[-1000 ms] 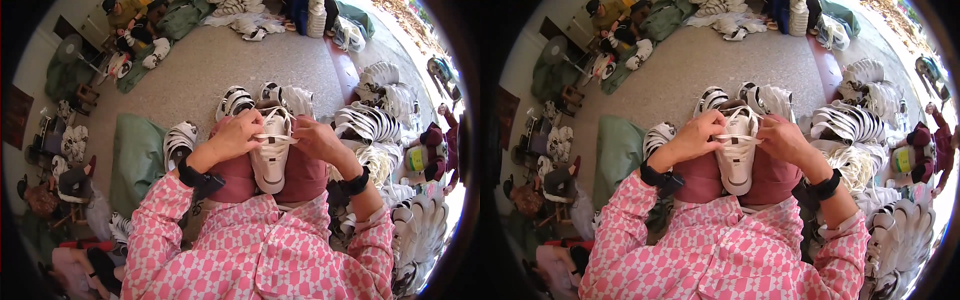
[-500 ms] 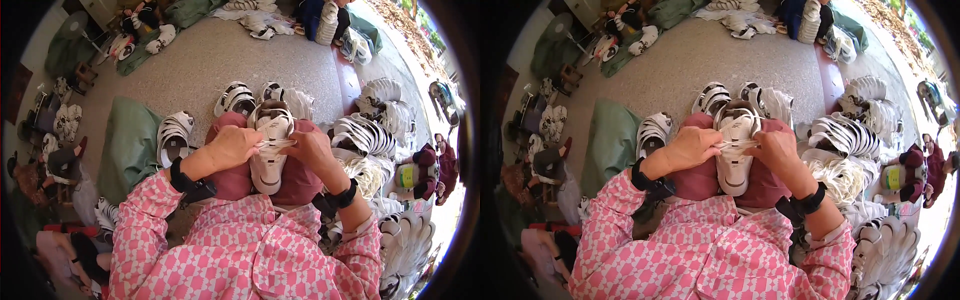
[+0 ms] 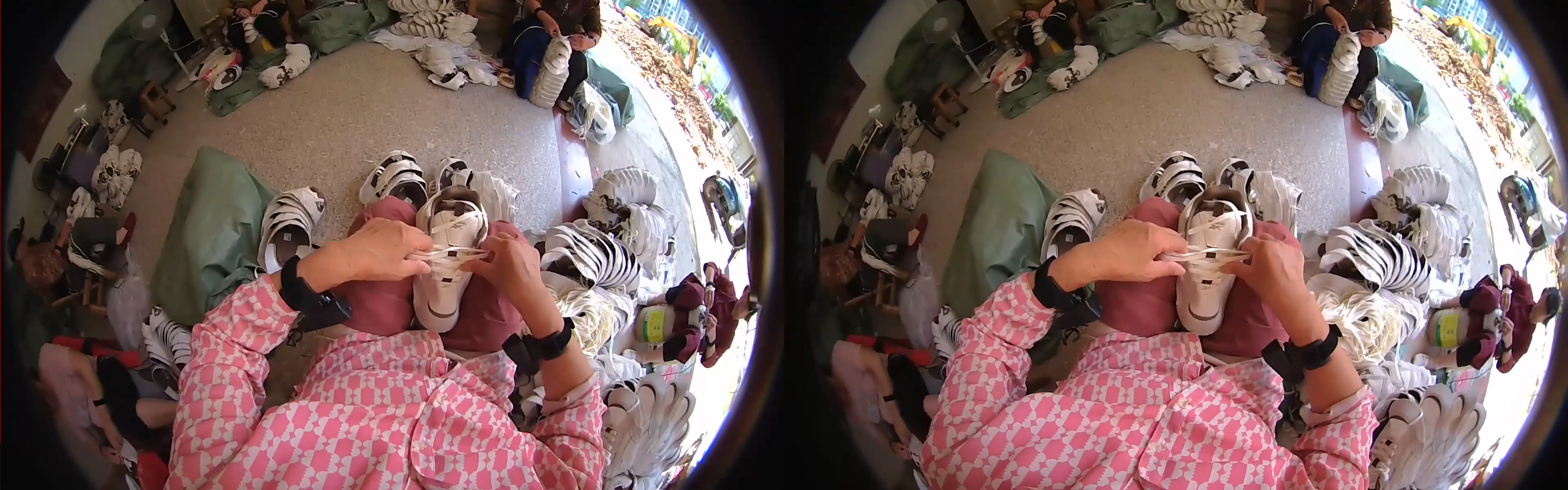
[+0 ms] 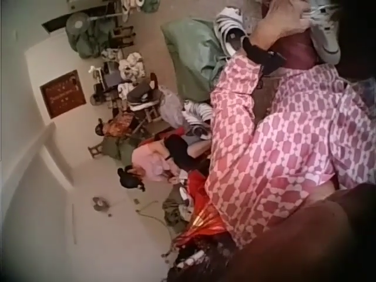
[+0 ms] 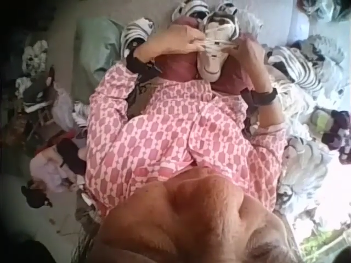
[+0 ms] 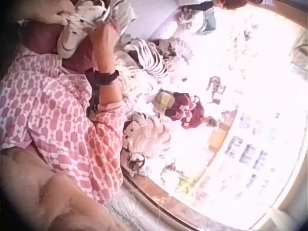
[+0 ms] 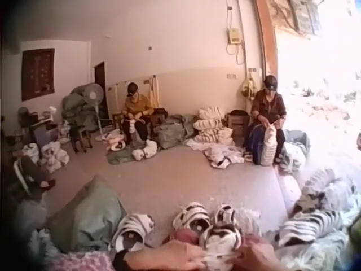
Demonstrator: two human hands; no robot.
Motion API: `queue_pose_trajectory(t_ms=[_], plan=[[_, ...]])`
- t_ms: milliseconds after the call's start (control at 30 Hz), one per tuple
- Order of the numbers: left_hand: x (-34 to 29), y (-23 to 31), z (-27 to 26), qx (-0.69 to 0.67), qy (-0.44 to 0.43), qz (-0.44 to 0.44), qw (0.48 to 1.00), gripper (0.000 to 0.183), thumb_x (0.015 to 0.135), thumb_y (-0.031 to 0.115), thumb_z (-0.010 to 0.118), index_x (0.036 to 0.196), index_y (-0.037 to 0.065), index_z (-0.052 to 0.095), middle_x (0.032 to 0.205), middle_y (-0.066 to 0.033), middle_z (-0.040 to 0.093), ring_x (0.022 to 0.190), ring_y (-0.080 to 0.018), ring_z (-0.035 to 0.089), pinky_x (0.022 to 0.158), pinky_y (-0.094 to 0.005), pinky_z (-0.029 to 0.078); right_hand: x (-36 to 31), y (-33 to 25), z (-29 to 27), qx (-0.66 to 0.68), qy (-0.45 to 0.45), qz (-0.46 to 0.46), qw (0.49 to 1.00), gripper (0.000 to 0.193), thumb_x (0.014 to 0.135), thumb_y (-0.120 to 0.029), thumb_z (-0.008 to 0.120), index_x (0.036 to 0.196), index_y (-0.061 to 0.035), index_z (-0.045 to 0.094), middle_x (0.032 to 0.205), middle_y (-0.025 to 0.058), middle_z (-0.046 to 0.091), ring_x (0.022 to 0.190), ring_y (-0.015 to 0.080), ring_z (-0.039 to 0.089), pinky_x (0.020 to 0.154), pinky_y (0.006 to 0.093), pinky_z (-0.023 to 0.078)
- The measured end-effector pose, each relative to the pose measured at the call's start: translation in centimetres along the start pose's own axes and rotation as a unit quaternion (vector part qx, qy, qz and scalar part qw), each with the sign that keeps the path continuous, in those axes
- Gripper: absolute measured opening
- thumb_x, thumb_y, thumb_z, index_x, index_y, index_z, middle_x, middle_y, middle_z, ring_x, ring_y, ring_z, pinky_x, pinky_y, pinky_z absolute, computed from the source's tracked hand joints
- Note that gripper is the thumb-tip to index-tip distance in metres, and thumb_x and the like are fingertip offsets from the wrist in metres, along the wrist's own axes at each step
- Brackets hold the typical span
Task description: The recorder is lacing and tying white shoes in a shoe manufacturing or assembly environment.
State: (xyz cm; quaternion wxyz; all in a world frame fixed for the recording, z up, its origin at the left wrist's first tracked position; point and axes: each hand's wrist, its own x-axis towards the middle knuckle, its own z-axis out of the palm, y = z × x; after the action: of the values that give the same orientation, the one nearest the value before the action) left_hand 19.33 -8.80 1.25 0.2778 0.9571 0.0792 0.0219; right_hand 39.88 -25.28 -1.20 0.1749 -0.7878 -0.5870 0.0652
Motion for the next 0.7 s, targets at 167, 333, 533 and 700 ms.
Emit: queue_pose_trajectory(t_ms=[167, 333, 533, 700], plan=[[0.0, -0.7, 0.9, -0.067, 0.001, 0.004, 0.998, 0.029, 0.084, 0.026, 0.068, 0.104, 0.006, 0.067, 0.09, -0.0156, 0.068, 0.084, -0.0321, 0.066, 0.075, -0.0394, 0.05, -0.2, 0.1, 0.8, -0.009, 0.06, -0.03, 0.998, 0.043, 0.07, -0.047, 0.077, 0.073, -0.006, 0.068, 0.069, 0.0094, 0.062, 0.068, 0.0303, 0.063, 0.063, 0.0397, 0.048], [-0.5, -2.2, 0.7, -0.136, -0.057, 0.011, 0.989, 0.029, 0.085, 0.021, 0.067, 0.107, 0.003, 0.064, 0.087, -0.008, 0.059, 0.079, -0.0221, 0.059, 0.074, -0.0335, 0.047, -1.7, -0.4, 2.8, -0.062, 0.101, -0.048, 0.992, 0.046, 0.076, -0.05, 0.072, 0.065, -0.0059, 0.063, 0.068, 0.0121, 0.064, 0.064, 0.0324, 0.064, 0.058, 0.0418, 0.049], [-0.1, -2.1, 0.6, -0.141, -0.089, 0.015, 0.986, 0.029, 0.087, 0.021, 0.067, 0.109, 0.003, 0.063, 0.091, -0.0073, 0.061, 0.08, -0.0194, 0.058, 0.074, -0.0332, 0.047, -1.6, 0.7, 2.4, 0.047, 0.022, -0.009, 0.999, 0.041, 0.08, -0.044, 0.071, 0.068, -0.0056, 0.062, 0.069, 0.0129, 0.063, 0.065, 0.0354, 0.063, 0.061, 0.0437, 0.048], [0.3, -2.4, 0.6, -0.135, 0.013, 0.087, 0.987, 0.024, 0.081, 0.019, 0.072, 0.101, 0.005, 0.068, 0.095, -0.0094, 0.064, 0.082, -0.0191, 0.062, 0.075, -0.0318, 0.049, -2.6, 2.4, 1.4, 0.229, -0.035, 0.015, 0.973, 0.034, 0.081, -0.023, 0.074, 0.109, -0.0067, 0.063, 0.08, 0.0083, 0.066, 0.067, 0.0246, 0.064, 0.061, 0.0366, 0.049]])
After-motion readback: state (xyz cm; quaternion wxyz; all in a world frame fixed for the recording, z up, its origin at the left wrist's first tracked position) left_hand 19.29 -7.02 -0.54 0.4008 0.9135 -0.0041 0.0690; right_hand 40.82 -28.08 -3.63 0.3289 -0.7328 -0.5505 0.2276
